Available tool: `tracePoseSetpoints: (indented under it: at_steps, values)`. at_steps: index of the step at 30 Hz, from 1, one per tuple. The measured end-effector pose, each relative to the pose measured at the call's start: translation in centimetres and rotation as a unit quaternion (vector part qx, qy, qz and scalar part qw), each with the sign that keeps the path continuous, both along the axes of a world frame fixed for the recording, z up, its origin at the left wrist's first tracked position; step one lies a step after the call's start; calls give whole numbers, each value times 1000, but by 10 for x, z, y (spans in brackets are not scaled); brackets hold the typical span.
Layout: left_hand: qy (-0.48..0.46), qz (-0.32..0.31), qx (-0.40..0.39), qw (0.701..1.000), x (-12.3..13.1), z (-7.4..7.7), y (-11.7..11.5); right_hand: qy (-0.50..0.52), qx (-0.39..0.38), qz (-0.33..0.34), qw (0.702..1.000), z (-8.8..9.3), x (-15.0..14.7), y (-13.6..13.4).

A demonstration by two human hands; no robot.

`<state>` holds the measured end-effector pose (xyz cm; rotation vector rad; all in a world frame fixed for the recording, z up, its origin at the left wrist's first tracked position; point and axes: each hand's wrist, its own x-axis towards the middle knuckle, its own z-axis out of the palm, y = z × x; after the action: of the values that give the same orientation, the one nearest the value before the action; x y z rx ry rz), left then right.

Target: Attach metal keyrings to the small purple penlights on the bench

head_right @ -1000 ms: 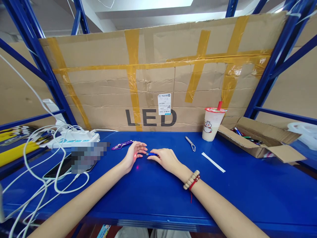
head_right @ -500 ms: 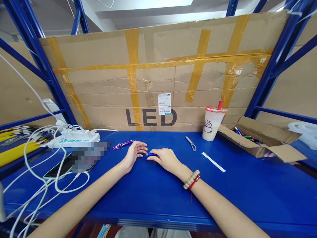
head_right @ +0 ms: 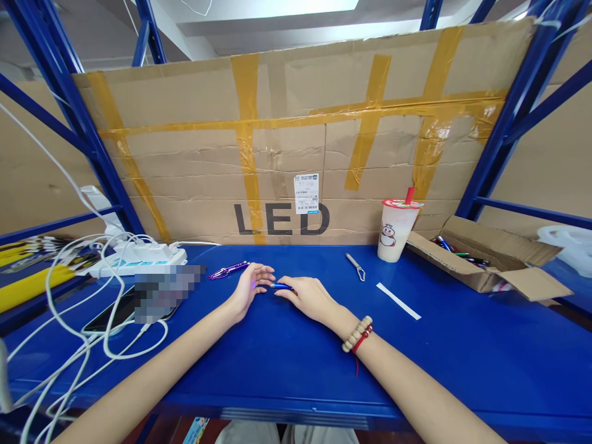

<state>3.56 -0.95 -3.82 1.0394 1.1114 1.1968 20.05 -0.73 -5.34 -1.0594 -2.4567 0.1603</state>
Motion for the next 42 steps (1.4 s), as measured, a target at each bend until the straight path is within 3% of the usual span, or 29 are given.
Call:
tracePoseSetpoints:
  at_steps: [11,42]
  values:
    - [10,4,-1,1000,0,1,-1,-14,15,-46,999,3,0,-2]
    - [24,0,4,1000,-1,2,0,-7,-10,-40,999,6,-1,-6]
